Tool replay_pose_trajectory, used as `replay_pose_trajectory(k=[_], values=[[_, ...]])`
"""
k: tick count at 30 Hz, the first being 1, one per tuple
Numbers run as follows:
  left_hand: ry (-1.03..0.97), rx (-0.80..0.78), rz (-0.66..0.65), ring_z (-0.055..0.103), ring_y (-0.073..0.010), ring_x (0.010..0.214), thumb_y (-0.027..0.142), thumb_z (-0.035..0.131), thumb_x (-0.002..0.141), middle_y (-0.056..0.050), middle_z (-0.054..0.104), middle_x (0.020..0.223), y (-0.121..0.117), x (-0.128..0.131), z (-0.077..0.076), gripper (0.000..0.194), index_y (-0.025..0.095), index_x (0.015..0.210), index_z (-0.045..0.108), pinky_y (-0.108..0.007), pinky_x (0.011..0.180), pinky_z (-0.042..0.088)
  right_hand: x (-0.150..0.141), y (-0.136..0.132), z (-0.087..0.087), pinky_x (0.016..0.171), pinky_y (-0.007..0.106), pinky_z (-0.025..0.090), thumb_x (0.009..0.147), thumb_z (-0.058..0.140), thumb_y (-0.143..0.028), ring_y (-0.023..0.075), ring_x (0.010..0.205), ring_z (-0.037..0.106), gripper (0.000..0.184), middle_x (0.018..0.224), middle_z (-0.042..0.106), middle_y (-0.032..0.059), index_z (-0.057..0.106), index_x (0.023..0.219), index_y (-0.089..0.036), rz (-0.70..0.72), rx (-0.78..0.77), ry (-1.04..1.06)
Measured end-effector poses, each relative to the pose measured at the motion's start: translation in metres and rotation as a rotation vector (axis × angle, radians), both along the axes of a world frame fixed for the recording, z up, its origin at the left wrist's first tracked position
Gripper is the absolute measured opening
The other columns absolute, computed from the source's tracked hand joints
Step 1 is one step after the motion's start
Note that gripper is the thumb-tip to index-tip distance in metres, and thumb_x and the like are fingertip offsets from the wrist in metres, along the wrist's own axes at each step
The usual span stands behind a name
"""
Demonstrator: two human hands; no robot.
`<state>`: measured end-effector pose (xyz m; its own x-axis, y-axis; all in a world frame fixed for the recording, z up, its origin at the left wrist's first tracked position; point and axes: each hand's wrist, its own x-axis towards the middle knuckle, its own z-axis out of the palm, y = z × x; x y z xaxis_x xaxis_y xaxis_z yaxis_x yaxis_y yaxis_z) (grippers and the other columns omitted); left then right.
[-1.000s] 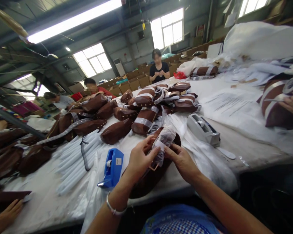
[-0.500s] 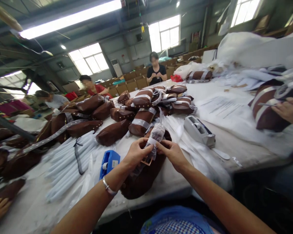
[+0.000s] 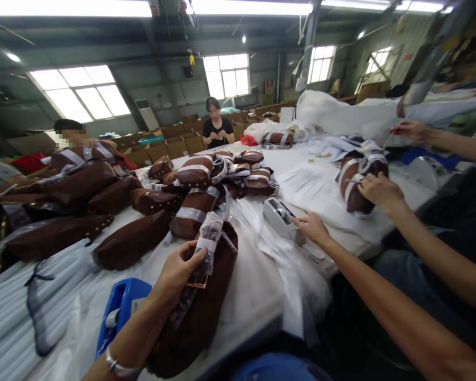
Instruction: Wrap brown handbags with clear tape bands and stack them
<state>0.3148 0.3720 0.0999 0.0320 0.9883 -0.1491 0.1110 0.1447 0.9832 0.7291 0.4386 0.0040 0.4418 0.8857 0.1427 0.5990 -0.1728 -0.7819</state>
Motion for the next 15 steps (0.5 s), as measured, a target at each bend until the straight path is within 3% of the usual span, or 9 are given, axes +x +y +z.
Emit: replay_pose_trajectory(k=[3,5,9,11,15], values=[[-0.008,-0.01,0.006,0.066,-0.0135,0.064,0.046,0.084,0.067,-0.004,0.073,0.082,-0.001,0.002,-0.001,0.05,0.015,0.102,0.069,-0.02,0.056,0.053,-0.003,0.014,-0.005,0.106,0.043,0.042,0.075,0.073,-0.036,0.0361,0.13,0.052,0.022,0.119,0.07,0.0166,0.076,0.064,-0.017,0.007,-0.056,0.13],[-0.006,-0.026,0.004,0.066,-0.0132,0.06,0.045,0.084,0.069,-0.003,0.073,0.081,0.0,0.001,-0.002,0.048,0.016,0.104,0.068,-0.02,0.054,0.053,-0.006,0.018,-0.004,0.094,0.04,0.05,0.072,0.076,-0.035,0.0355,0.121,0.059,0.02,0.121,0.07,0.017,0.076,0.066,-0.016,0.005,-0.064,0.229],[-0.007,-0.03,0.018,0.067,-0.0143,0.063,0.046,0.084,0.068,-0.004,0.073,0.083,0.002,-0.001,-0.003,0.05,0.017,0.105,0.068,-0.021,0.055,0.054,-0.008,0.014,0.004,0.092,0.033,0.052,0.072,0.076,-0.034,0.0299,0.119,0.062,0.02,0.14,0.058,0.0151,0.078,0.076,-0.014,-0.021,0.038,0.396],[-0.01,-0.031,0.018,0.067,-0.015,0.066,0.046,0.085,0.066,-0.004,0.074,0.085,0.004,-0.002,-0.002,0.052,0.016,0.105,0.069,-0.021,0.056,0.054,-0.007,0.006,0.011,0.095,0.029,0.051,0.076,0.075,-0.035,0.0251,0.12,0.062,0.023,0.14,0.06,0.0124,0.078,0.085,-0.014,-0.025,0.105,0.464],[0.0,-0.037,0.0,0.068,-0.0158,0.069,0.047,0.085,0.065,-0.004,0.075,0.086,0.006,-0.002,-0.002,0.053,0.016,0.105,0.069,-0.021,0.057,0.054,-0.003,-0.017,0.019,0.083,0.029,0.058,0.077,0.078,-0.037,0.0209,0.089,0.072,0.028,0.1,0.076,0.0145,0.078,0.088,-0.011,-0.008,0.075,0.604]])
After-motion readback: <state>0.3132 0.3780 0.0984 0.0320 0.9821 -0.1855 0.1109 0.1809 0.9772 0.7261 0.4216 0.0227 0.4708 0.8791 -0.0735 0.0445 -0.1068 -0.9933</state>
